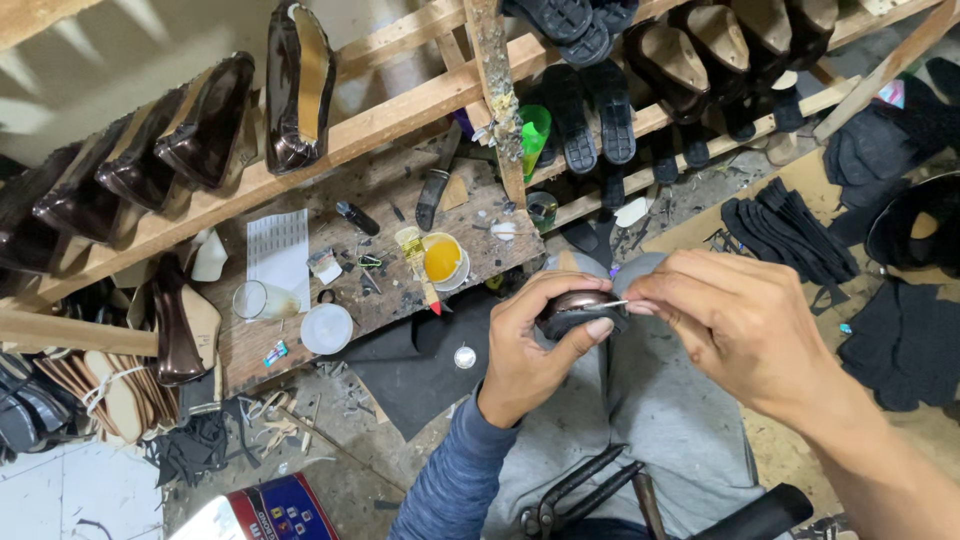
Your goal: The person sits on the floor of a shoe workshop and attaches rubber soles to brown flat shoe uppers. They squeeze glue from a tube along the sole edge, trim and press the sole edge by hand, hammer the sole to seat it, brush on more glue, then align and press the sole onto the shoe upper.
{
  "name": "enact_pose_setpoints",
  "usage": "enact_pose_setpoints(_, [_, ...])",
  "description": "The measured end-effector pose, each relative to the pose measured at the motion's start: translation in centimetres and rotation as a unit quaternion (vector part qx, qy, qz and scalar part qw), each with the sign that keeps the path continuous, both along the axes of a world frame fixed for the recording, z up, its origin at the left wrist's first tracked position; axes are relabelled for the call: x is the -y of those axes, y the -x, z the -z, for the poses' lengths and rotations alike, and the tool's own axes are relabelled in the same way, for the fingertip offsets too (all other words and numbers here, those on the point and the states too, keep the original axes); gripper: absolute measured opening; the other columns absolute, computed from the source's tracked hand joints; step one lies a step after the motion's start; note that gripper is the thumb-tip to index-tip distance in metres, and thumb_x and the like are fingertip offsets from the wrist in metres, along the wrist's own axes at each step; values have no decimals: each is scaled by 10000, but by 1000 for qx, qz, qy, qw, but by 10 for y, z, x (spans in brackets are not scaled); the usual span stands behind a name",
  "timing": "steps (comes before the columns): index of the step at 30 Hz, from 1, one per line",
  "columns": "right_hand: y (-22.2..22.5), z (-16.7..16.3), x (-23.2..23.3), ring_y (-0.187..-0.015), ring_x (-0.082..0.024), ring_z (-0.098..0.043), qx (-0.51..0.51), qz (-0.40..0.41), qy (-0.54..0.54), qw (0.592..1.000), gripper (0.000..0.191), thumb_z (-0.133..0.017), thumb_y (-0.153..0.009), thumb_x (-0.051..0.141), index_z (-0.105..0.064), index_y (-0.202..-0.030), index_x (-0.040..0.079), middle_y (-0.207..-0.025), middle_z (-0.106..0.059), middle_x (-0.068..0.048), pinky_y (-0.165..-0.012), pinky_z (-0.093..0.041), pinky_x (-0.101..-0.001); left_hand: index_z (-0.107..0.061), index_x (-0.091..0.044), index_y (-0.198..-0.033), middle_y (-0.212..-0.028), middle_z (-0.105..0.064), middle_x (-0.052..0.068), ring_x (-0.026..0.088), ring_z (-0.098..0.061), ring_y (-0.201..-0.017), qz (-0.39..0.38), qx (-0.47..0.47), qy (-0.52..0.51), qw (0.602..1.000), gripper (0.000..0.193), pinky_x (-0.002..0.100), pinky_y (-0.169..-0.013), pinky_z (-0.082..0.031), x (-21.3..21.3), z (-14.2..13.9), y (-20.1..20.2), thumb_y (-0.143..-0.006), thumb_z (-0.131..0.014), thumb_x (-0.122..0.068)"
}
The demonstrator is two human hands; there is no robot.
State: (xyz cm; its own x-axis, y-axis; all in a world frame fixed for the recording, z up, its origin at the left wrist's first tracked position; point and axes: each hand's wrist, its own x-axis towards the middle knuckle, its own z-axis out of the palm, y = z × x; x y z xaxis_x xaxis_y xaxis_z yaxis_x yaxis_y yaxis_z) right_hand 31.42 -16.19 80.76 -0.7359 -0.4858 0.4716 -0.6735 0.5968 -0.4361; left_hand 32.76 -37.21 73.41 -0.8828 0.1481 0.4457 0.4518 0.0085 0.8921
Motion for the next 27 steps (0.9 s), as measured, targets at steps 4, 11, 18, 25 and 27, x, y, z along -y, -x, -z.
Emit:
enact_pose_setpoints(4, [6,8,-9,-705,-212,-698,174,6,103,979,88,-668,-874,-6,-717,-945,14,-853,-709,-71,-649,-548,-309,-675,-10,-1200,-1191,-739,117,200,-726,-1096,-9,1,-16,1000,327,315,-1006,-569,0,0,0,-904,-789,-87])
enact_pose_setpoints(11, [3,22,-3,-805,-146,-739,127,16,129,983,128,-675,-867,16,-716,-988,1,-895,-749,-80,-720,-563,-281,-658,-6,-1216,-1207,-732,130,207,-730,-1104,-6,19,-34,999,330,313,-1007,-570,5,8,2,-915,-776,-72])
enact_pose_setpoints(18, [7,65,-25,-698,-98,-493,349,-64,390,850,147,-606,-1052,116,-673,-1093,-9,-873,-635,-30,-604,-415,-251,-648,16,-1219,-1194,-731,118,192,-713,-1087,-9,42,-71,997,334,301,-998,-555,6,18,4,-909,-744,-65])
enact_pose_setpoints(25, [-6,128,-31,-510,-52,-311,438,68,594,671,452,-573,-985,354,-621,-1335,73,-1107,-715,44,-452,-255,-226,-560,-10,-1293,-1189,-693,156,302,-671,-1136,-16,-16,-449,893,463,475,-1071,-533,18,11,21,-994,-744,-313])
enact_pose_setpoints(27, [-20,139,-24,-518,-82,-335,500,14,669,550,474,-574,-1033,430,-647,-1337,73,-1061,-725,20,-478,-292,-256,-529,-21,-1341,-1243,-637,123,284,-610,-1193,-1,-22,-526,850,488,493,-1170,-478,14,13,21,-1035,-725,-346])
